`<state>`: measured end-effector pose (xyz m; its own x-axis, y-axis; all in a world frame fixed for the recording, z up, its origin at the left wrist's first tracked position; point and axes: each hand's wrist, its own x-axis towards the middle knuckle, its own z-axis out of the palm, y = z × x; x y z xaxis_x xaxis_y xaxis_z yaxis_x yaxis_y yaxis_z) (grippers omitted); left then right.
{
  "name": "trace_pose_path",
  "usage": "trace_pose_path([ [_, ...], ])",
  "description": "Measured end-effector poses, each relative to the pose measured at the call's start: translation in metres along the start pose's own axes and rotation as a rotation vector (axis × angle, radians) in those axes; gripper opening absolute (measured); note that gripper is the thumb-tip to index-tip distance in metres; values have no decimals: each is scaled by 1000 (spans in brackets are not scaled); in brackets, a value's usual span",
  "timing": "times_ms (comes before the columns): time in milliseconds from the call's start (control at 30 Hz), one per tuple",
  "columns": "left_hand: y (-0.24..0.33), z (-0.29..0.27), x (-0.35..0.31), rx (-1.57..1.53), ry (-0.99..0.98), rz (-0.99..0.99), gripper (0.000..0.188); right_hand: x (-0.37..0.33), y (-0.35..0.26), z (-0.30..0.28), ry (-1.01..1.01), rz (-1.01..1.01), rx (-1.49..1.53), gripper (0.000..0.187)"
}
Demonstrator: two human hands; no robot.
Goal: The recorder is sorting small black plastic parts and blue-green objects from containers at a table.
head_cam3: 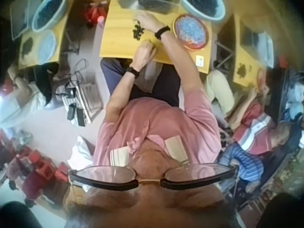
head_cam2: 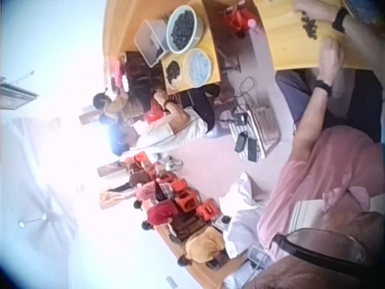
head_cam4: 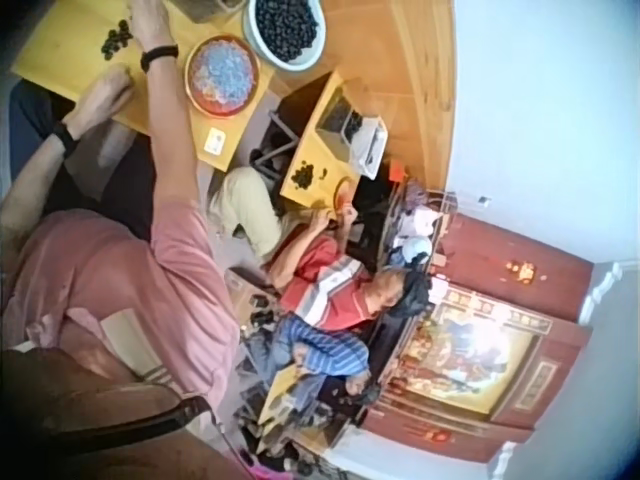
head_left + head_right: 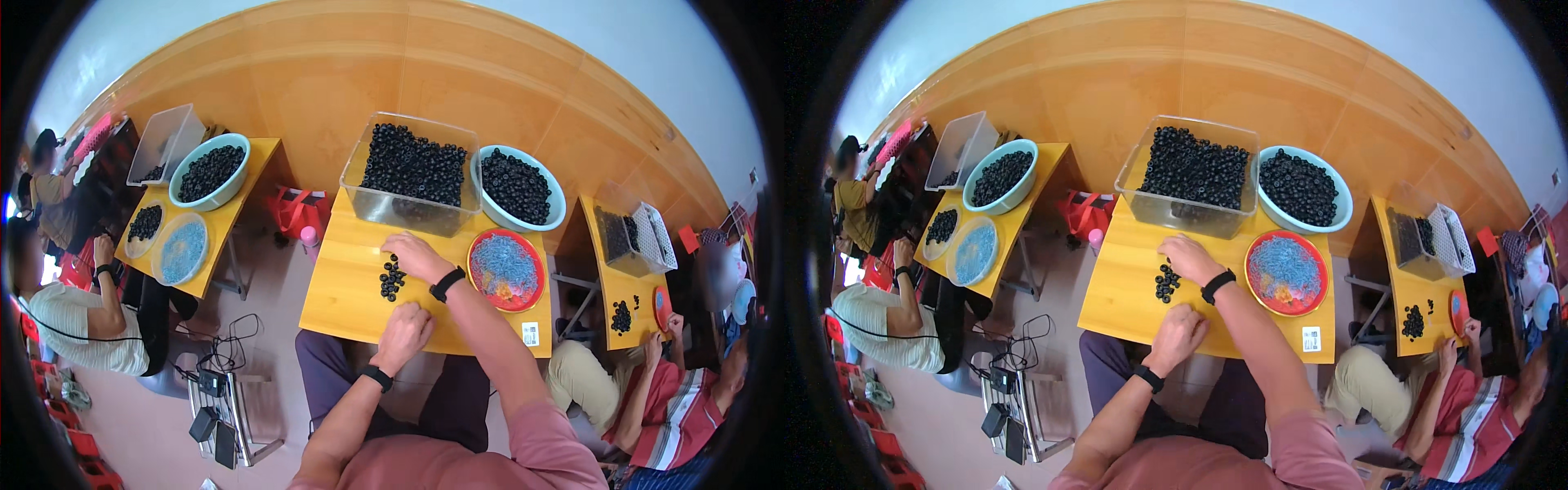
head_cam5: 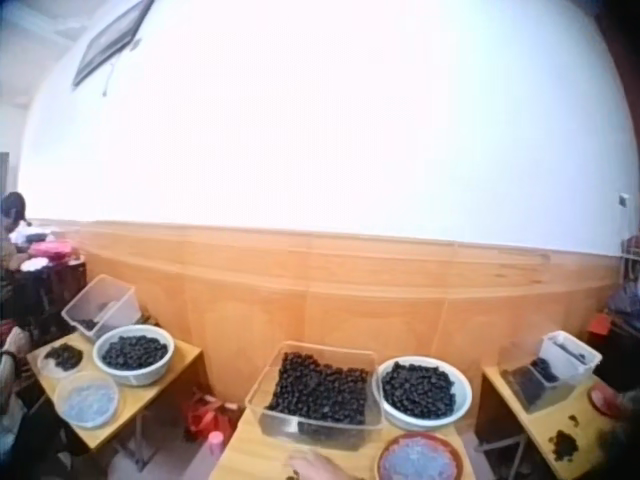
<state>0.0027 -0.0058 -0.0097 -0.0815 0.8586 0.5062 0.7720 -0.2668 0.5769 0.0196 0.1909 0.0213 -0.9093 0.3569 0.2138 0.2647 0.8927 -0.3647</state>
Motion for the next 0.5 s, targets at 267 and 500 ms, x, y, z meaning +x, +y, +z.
trace_pose_path([
  [267,-1,2,2,66,54,-61,10,-69,-16,-12,78,-61,37,35],
  [500,0,7,5,87,77,-78,25,-106,-30,-26,48,97,144,37],
])
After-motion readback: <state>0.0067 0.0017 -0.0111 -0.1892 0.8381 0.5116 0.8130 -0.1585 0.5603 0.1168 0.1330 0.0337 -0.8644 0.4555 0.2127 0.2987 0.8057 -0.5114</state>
